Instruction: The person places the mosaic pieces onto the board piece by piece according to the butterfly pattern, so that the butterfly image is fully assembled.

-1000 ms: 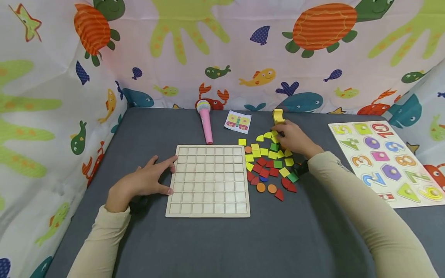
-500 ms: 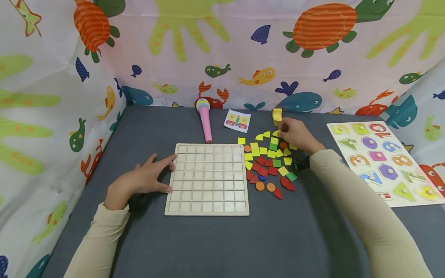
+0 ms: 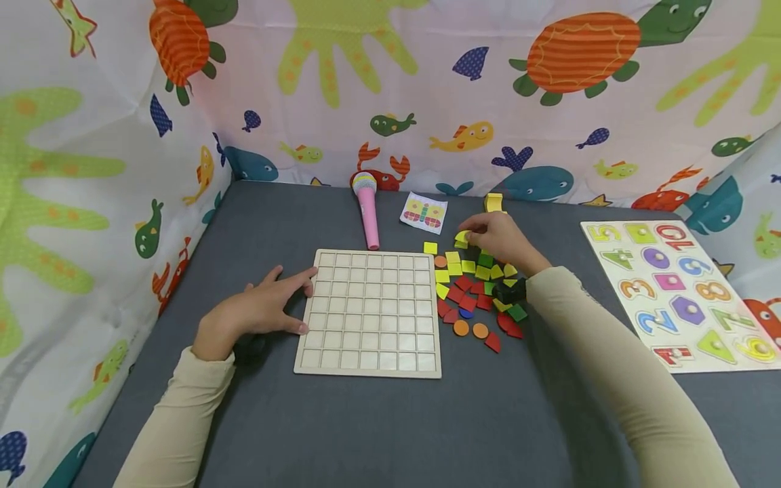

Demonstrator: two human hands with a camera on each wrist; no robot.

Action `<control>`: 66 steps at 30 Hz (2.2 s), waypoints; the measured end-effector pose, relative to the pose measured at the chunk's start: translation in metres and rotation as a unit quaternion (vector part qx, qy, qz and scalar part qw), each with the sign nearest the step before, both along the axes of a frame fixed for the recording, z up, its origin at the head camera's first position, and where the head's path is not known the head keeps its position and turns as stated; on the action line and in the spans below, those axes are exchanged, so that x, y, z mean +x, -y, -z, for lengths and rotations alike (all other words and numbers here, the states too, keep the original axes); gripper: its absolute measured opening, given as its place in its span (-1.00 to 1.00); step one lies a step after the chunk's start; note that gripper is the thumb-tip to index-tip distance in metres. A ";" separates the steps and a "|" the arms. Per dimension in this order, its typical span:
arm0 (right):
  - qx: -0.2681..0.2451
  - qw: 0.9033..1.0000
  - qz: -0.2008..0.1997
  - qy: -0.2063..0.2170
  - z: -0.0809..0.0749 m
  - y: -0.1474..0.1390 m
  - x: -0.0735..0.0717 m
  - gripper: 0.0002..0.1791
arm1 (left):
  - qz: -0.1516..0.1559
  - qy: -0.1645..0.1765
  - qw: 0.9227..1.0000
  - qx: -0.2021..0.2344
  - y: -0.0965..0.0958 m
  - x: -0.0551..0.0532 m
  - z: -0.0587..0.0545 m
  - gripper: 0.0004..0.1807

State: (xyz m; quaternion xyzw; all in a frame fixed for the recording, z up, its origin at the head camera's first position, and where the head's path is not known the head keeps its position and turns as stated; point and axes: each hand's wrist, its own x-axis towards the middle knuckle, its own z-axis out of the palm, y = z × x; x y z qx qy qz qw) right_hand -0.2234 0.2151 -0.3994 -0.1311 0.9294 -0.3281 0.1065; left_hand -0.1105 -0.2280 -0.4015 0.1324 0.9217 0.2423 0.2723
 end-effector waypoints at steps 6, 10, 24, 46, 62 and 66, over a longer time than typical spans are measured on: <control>-0.044 0.998 -0.048 -0.008 0.002 0.036 0.002 -0.80 | -0.002 0.004 1.000 -0.002 -0.001 0.000 -0.003 0.18; -0.060 0.996 -0.060 -0.010 0.000 0.057 0.002 -0.82 | -0.001 0.001 1.000 -0.004 -0.003 -0.002 -0.002 0.17; -0.104 0.989 -0.105 -0.015 -0.002 0.133 0.007 -0.89 | -0.008 0.004 1.000 -0.011 -0.001 0.001 -0.005 0.17; -0.116 0.970 -0.212 -0.022 0.009 0.214 0.022 -0.92 | 0.002 -0.004 1.000 -0.019 0.000 0.001 -0.007 0.15; -0.080 0.965 -0.244 -0.047 0.018 0.231 0.025 -0.93 | 0.000 0.002 1.000 -0.024 0.000 0.001 -0.004 0.21; -0.075 0.966 -0.244 -0.048 0.019 0.232 0.027 -0.91 | 0.001 0.004 1.000 -0.022 0.000 0.001 -0.004 0.21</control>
